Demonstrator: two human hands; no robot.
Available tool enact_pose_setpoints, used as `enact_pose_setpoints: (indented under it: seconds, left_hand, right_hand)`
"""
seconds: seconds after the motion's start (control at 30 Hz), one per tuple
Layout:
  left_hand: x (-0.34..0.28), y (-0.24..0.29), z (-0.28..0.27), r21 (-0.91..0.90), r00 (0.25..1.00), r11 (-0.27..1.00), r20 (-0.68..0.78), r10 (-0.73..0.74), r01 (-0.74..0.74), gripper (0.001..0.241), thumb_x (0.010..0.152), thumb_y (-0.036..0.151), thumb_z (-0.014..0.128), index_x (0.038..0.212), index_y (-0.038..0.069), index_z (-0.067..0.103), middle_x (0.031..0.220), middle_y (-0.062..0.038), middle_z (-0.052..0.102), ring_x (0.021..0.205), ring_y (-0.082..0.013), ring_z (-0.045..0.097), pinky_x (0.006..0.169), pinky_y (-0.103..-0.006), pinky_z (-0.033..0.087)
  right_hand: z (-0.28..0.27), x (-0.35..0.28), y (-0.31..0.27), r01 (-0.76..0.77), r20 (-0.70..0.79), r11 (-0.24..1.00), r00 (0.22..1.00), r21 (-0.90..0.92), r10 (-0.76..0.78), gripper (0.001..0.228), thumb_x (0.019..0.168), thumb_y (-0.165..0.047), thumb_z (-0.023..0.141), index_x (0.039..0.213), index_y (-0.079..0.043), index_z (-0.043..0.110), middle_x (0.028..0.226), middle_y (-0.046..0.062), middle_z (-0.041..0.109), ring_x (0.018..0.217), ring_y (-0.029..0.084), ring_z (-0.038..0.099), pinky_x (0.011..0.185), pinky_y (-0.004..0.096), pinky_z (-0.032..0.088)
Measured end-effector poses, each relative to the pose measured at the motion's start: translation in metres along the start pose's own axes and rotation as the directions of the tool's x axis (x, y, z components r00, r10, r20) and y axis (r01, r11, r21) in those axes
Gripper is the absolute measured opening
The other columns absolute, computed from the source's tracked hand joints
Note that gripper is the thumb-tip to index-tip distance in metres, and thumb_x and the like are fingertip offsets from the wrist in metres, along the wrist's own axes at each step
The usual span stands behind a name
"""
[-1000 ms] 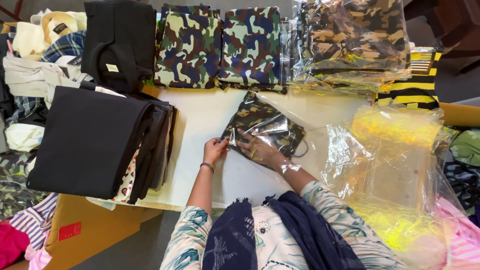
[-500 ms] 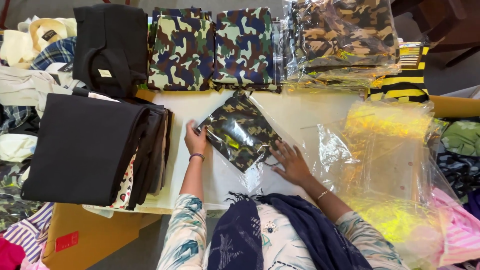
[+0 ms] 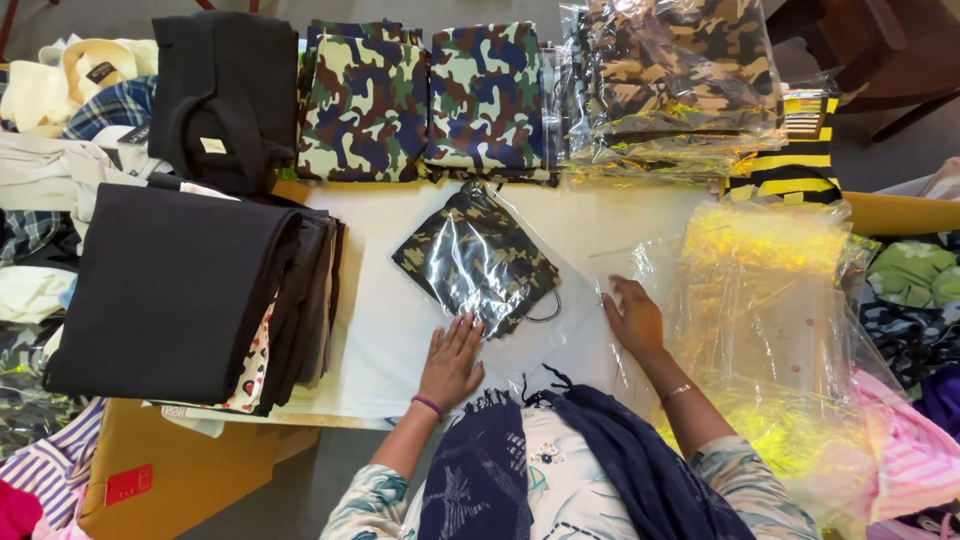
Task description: The person folds camouflage-patterned shorts and places them into clear plastic bags on a table. They repeat this process for several pairs of shorts, stacking the packaged items on the table.
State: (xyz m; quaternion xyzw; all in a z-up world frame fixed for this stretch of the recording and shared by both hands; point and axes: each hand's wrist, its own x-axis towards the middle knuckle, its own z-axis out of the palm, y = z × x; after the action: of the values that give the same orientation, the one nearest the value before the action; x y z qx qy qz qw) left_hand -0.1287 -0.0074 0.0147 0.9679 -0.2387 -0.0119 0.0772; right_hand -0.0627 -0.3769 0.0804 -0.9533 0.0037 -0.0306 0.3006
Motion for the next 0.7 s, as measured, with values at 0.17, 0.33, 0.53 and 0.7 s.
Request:
enact_pose_setpoints:
  seconds: [0.17, 0.33, 0.53, 0.7]
  left_hand:
    - [0.013, 0.024, -0.019, -0.148, 1.000, 0.989, 0.003, -0.022, 0.022, 0.089, 0.090, 0.048, 0.061, 0.163, 0.013, 0.023, 0.171, -0.010, 0.016, 0.158, -0.0250, 0.011, 0.125, -0.0495, 0.003]
    - [0.019, 0.035, -0.009, -0.210, 0.992, 0.975, -0.122, 0.042, -0.067, 0.078, 0.094, 0.044, 0.060, 0.160, 0.020, 0.028, 0.168, -0.010, 0.020, 0.156, -0.0253, 0.015, 0.124, -0.0518, 0.005]
    - [0.011, 0.033, 0.007, -0.517, 0.980, 0.856, -0.161, -0.116, 0.016, 0.042, 0.105, 0.023, 0.056, 0.146, 0.024, 0.060, 0.144, -0.009, 0.047, 0.136, -0.0294, 0.042, 0.120, -0.0478, 0.028]
    - [-0.019, 0.003, -0.003, -0.649, 0.951, 0.759, -0.204, -0.231, 0.045, 0.037, 0.100, 0.015, 0.059, 0.135, 0.016, 0.068, 0.137, -0.006, 0.061, 0.130, -0.0272, 0.050, 0.115, -0.0422, 0.038]
  right_hand:
    - [0.046, 0.023, 0.016, -0.281, 0.231, 0.958, 0.930, -0.051, 0.285, 0.041, 0.094, -0.040, 0.067, 0.120, -0.008, 0.067, 0.095, 0.015, 0.074, 0.080, 0.030, 0.071, 0.075, 0.042, 0.056]
    - [0.060, 0.035, 0.042, -0.592, 0.572, 0.694, 0.759, 0.409, 0.310, 0.032, 0.105, -0.034, 0.057, 0.108, -0.004, 0.069, 0.089, 0.013, 0.075, 0.084, 0.027, 0.072, 0.078, 0.040, 0.057]
    - [0.037, 0.035, 0.029, -0.444, 0.435, 0.254, 0.896, 0.859, 0.093, 0.021, 0.098, -0.012, 0.051, 0.114, -0.003, 0.060, 0.116, 0.017, 0.069, 0.108, 0.026, 0.073, 0.096, 0.037, 0.056]
    - [0.010, 0.019, -0.025, 0.374, 0.127, 0.914, 0.910, 0.160, -0.394, 0.054, 0.082, -0.005, 0.064, 0.136, -0.011, 0.059, 0.152, 0.012, 0.050, 0.131, 0.030, 0.053, 0.106, 0.041, 0.046]
